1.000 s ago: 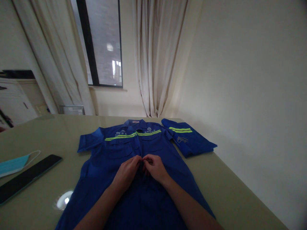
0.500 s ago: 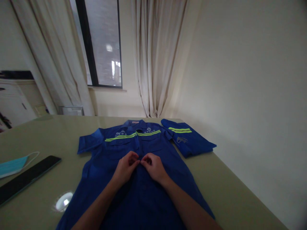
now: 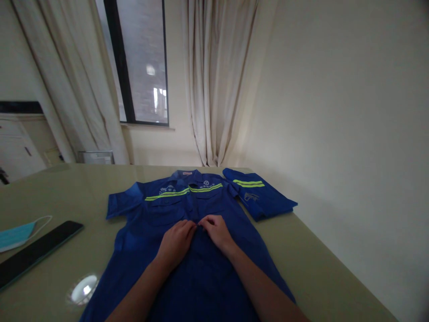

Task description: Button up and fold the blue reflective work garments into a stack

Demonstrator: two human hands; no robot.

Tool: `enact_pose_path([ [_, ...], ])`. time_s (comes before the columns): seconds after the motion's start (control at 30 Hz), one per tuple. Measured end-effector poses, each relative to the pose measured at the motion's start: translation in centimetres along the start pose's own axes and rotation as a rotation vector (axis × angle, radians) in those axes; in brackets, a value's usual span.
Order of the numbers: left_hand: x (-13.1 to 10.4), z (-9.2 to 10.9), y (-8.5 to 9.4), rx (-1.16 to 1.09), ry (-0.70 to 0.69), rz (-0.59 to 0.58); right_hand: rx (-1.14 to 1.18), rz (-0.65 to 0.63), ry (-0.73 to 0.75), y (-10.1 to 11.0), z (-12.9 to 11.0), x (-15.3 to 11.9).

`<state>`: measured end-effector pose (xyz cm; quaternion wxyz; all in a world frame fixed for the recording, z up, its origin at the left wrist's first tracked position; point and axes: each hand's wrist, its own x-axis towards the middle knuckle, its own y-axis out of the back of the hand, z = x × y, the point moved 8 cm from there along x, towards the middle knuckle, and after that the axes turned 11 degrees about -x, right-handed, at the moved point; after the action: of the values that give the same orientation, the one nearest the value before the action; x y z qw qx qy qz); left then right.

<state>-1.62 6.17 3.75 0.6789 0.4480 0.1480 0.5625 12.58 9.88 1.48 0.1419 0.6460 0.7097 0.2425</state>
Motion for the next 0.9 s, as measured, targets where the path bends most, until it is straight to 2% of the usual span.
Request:
enact_pose_path([
  [0.1, 0.1, -1.2, 0.8, 0.053, 0.073, 0.096, -0.201, 0.051, 0.215, 0.2, -2.4, -1.5],
  [0.17, 0.0, -2.0, 1.1, 0.132, 0.112, 0.164, -0.340, 0.012, 0.256, -0.4, -3.2, -2.2],
  [0.23, -0.3, -2.4, 0.6, 0.207, 0.129, 0.161, -0.462, 0.011, 0.218, -0.6, -3.4, -2.2],
  [0.4, -1.5, -2.1, -1.5, 0.273, 0.080, -0.012, -0.654, 0.048, 0.018, -0.6, -3.6, -0.2],
  [0.53, -2.8, -1.5, -1.4, 0.266, 0.047, -0.069, -0.781, 0.129, -0.031, -0.7, -3.9, 1.6],
  [0.63, -2.7, -1.0, -0.4, 0.308, 0.060, -0.103, -0.702, 0.142, -0.038, -0.9, -2.9, 2.3],
  [0.77, -0.1, -0.8, 1.4, 0.412, 0.185, -0.068, -0.463, 0.130, 0.029, -1.0, -1.6, 2.5],
  [0.83, 1.4, -0.9, 1.7, 0.460, 0.238, -0.024, -0.359, 0.122, 0.075, -1.0, -1.4, 2.5],
  [0.9, 2.6, -1.0, 1.3, 0.467, 0.230, 0.018, -0.289, 0.125, 0.100, -1.0, -1.3, 2.6],
])
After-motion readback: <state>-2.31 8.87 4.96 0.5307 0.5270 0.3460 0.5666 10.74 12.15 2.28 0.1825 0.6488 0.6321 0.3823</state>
